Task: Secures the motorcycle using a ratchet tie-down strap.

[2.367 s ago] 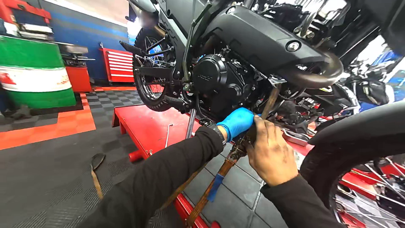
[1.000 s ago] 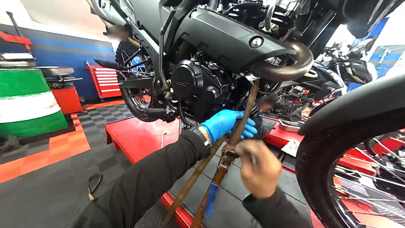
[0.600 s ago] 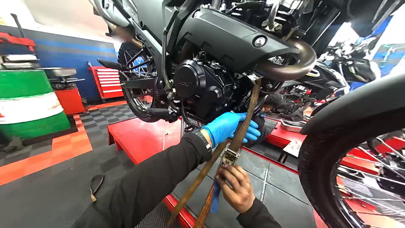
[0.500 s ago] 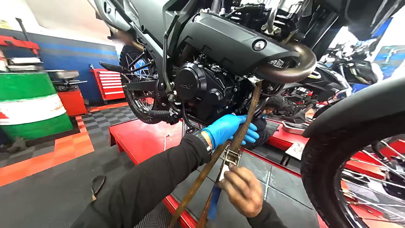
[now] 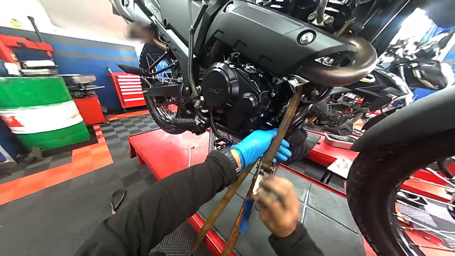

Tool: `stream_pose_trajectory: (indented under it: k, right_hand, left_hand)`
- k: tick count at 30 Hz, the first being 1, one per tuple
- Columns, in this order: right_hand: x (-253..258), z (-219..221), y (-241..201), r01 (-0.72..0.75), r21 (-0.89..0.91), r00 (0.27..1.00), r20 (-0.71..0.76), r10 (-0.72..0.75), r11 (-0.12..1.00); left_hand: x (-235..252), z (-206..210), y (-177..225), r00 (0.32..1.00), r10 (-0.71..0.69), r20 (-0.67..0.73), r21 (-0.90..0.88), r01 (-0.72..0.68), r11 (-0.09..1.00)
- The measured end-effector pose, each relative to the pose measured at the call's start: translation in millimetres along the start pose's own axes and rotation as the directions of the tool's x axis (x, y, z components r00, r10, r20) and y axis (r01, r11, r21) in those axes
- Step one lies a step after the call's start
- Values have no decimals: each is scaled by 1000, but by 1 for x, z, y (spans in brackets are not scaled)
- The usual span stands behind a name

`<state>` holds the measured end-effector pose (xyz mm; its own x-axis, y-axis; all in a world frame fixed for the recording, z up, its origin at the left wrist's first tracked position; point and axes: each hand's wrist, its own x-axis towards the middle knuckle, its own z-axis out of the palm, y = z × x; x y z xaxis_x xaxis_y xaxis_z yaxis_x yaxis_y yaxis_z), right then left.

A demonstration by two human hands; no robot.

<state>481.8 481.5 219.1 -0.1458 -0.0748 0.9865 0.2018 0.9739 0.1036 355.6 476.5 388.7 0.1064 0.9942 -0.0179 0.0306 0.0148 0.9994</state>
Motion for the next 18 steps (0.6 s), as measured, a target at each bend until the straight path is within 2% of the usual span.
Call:
stream_pose_trajectory:
  k: [1, 3, 6, 12, 15, 17, 18]
  right_hand:
    - [-20, 7, 2, 92, -44, 995, 41, -91, 995]
    - [-43, 12, 11, 190, -93, 980, 78, -183, 977]
    - [-21, 3, 12, 239, -87, 970, 66, -234, 967]
    - [57, -8, 3, -69, -38, 995, -75, 66, 997]
    - [79, -9, 6, -196, 34, 978, -63, 198, 980]
    - [85, -10, 6, -261, 75, 963, -51, 265, 962]
    - [84, -10, 4, -274, 75, 958, -59, 279, 959]
  left_hand:
    - [-1, 0, 1, 1000, -11, 12, 5, 11, 1000]
    - [-2, 1, 0, 1000, -20, 21, 29, 20, 999]
    - [-3, 0, 1, 1000, -3, -3, 19, 3, 1000]
    - [4, -7, -14, 999, 15, -33, -19, -15, 1000]
    - [2, -9, -16, 989, 57, -137, 103, -43, 994]
    - [-12, -9, -17, 975, 140, -172, 223, -99, 970]
    - [-13, -9, -18, 975, 146, -168, 215, -109, 971]
